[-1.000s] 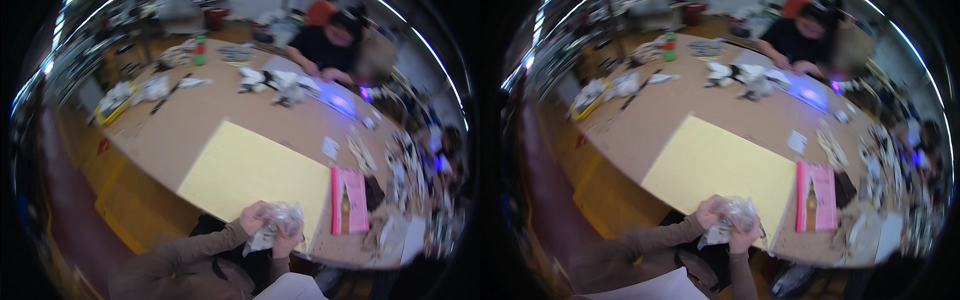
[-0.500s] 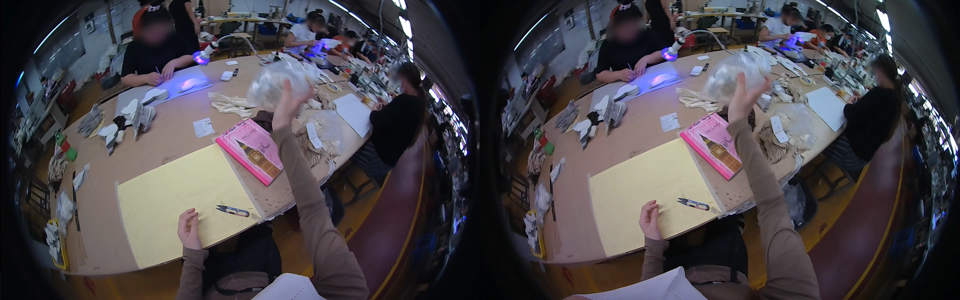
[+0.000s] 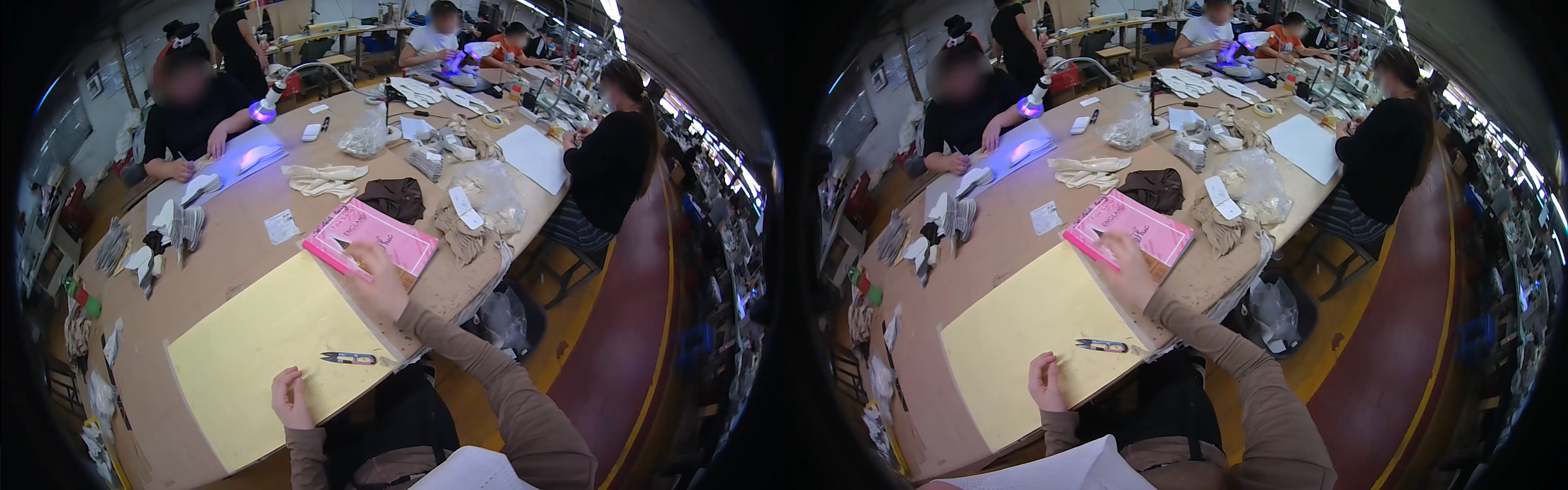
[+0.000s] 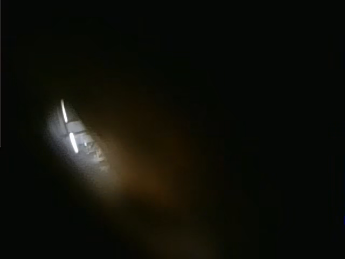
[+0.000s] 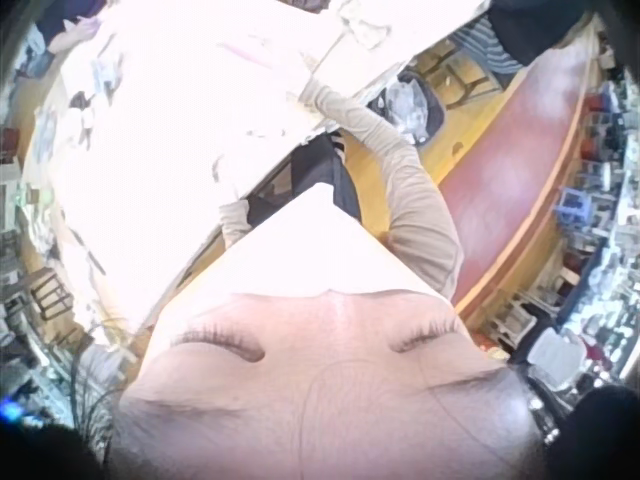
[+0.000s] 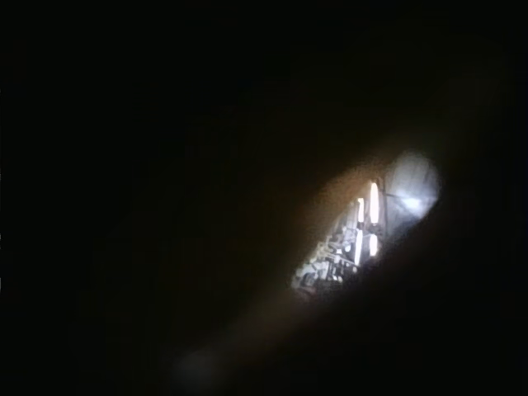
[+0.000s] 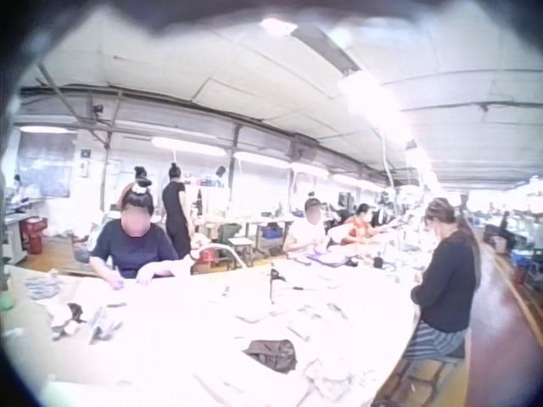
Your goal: The person receives a small wrapped item at a sewing station, then moves to a packing table and places multiple small white packets into a clear plastic bag. The person seals the bag and sets it aside.
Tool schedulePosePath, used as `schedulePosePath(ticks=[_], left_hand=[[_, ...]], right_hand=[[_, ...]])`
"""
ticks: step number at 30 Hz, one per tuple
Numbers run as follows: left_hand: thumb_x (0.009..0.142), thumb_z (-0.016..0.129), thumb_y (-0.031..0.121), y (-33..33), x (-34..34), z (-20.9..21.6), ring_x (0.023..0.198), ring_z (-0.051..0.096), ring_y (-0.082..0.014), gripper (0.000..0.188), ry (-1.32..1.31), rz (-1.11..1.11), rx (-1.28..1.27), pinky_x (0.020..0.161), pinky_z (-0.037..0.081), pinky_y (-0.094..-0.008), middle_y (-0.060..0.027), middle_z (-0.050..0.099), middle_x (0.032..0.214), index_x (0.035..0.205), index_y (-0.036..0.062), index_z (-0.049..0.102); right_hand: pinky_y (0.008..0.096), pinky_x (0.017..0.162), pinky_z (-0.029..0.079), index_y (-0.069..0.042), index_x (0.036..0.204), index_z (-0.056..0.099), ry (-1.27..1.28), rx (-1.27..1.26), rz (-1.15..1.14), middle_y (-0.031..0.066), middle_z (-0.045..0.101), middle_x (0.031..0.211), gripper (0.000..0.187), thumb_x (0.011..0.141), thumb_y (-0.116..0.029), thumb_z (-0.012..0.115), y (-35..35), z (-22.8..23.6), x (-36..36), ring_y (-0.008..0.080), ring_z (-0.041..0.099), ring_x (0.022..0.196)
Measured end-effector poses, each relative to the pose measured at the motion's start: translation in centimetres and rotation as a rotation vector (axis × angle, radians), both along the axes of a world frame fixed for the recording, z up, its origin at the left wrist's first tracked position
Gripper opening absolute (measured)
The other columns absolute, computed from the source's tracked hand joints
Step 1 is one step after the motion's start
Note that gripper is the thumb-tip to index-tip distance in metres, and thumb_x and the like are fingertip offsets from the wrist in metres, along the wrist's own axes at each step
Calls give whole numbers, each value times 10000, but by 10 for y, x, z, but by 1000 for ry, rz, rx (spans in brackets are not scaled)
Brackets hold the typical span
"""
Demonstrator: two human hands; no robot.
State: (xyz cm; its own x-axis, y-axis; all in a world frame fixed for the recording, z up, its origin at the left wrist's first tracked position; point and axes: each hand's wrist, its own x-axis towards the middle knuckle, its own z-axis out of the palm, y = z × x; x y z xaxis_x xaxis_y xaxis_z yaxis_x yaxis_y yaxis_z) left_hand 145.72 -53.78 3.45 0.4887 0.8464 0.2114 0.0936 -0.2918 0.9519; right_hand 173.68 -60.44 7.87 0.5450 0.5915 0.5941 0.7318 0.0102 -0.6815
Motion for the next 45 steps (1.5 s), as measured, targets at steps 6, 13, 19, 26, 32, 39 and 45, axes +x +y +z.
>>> schedulePosePath(ticks=[6, 13, 19, 26, 32, 39, 45], left_hand=[[852, 531, 6, -2, -2, 0, 984, 555, -211, 107, -7, -19, -33, 897, 426, -315, -120, 593, 1020, 925, -17, 606], [862, 535, 4, 44, -33, -13, 1021, 534, -159, 230, -101, 56, -220, 900, 425, -276, -100, 578, 1088, 1087, -35, 565], [864, 575, 80, 179, -124, -35, 1146, 489, -239, 301, 137, 443, 211, 1026, 336, -374, -90, 557, 1206, 1153, -7, 572], [718, 679, 272, 243, -262, -56, 1101, 510, -338, 433, 628, 847, 411, 986, 375, -449, -168, 587, 1160, 1133, 159, 640], [702, 666, 264, 244, -255, -29, 1272, 294, -384, 405, 804, 1111, 239, 1048, 276, -457, -208, 355, 1346, 1095, 201, 598], [714, 721, 297, 276, -275, -26, 1298, 258, -362, 506, 772, 1199, 254, 1062, 260, -464, -186, 295, 1384, 1183, 210, 552], [764, 686, 379, 345, -307, -19, 1330, 227, -348, 589, 774, 1514, 229, 1064, 246, -491, -154, 303, 1403, 1267, 153, 478]], right_hand=[[392, 929, 415, -73, 1038, 588, -239, -118, 271, 116, 527, 1144, 260, 786, -104, 643, -25, -18, -51, 289, 505, 1095], [384, 933, 408, -77, 1017, 587, -304, -249, 383, 101, 535, 1146, 199, 832, -146, 610, -27, -29, -56, 265, 508, 1083], [385, 905, 410, -73, 966, 595, -221, -277, 370, 88, 549, 1089, 176, 799, -127, 613, -27, -31, -46, 254, 519, 1044], [404, 844, 448, -62, 935, 620, -182, -269, 427, 122, 590, 1044, 165, 772, -79, 630, -11, -31, -55, 289, 564, 984], [389, 834, 456, -7, 1029, 611, -228, -288, 340, 172, 563, 1090, 239, 794, 25, 588, -30, -18, -80, 332, 538, 1007], [416, 865, 436, -2, 1091, 569, -265, -347, 189, 195, 494, 1198, 278, 817, -42, 589, -51, -30, -138, 350, 504, 1063], [486, 939, 365, -2, 1161, 503, -415, -529, 103, 227, 416, 1292, 360, 822, -88, 584, -55, -50, -141, 373, 426, 1169]])
